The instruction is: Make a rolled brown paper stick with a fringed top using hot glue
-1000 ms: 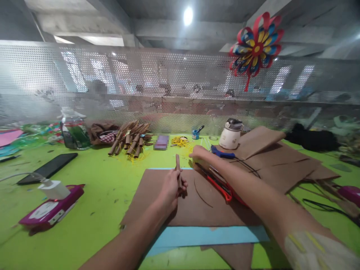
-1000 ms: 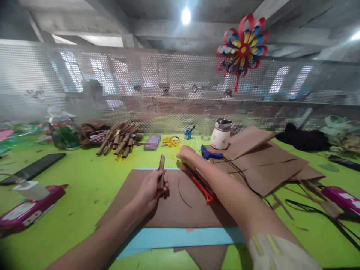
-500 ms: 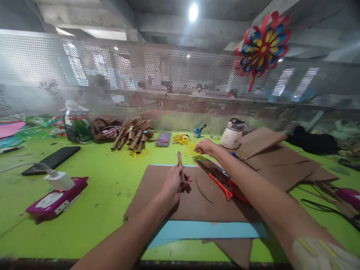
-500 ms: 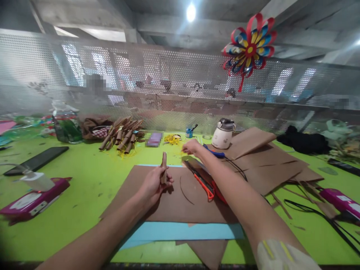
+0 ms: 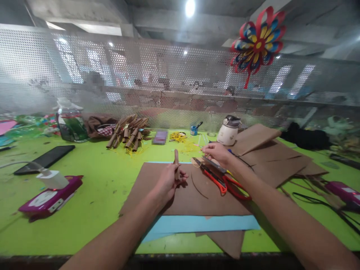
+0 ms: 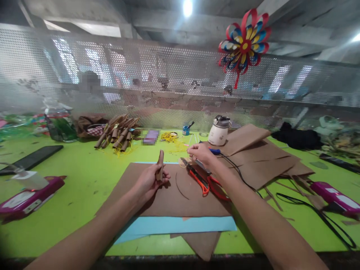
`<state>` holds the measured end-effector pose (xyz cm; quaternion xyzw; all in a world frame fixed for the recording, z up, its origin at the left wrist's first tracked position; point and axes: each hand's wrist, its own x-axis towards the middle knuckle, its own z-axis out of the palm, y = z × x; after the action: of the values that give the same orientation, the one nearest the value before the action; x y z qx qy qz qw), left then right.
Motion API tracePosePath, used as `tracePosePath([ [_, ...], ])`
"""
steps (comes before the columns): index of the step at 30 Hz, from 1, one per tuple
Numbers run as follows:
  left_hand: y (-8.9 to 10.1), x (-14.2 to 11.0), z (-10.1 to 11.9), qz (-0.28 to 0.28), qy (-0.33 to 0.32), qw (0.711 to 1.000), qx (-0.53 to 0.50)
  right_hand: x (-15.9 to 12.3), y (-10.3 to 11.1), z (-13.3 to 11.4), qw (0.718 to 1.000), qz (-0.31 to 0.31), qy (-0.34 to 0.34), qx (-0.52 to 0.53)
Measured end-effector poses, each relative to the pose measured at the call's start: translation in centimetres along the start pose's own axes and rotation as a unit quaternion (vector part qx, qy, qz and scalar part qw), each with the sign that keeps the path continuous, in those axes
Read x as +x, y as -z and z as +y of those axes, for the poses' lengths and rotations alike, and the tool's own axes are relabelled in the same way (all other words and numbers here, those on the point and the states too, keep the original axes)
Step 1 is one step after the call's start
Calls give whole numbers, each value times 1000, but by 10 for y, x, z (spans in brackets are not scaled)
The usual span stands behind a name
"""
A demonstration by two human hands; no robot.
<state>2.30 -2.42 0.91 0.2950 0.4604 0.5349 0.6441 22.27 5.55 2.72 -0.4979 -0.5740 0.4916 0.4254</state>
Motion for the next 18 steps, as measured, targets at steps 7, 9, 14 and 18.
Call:
tracePosePath([
  [7, 0, 0, 0, 0, 9, 1000, -3, -24, -8, -11, 996, -50, 17, 66],
  [9, 0, 1, 0, -12, 10, 1000, -9, -31, -11, -17, 993, -80, 20, 90],
  [14, 1, 0, -1, -56, 20, 998, -29, -58, -15, -27, 974, -172, 6, 149],
  [18, -2, -2, -3, -89, 44, 994, -48, -80, -28, -21, 969, -195, -16, 150],
])
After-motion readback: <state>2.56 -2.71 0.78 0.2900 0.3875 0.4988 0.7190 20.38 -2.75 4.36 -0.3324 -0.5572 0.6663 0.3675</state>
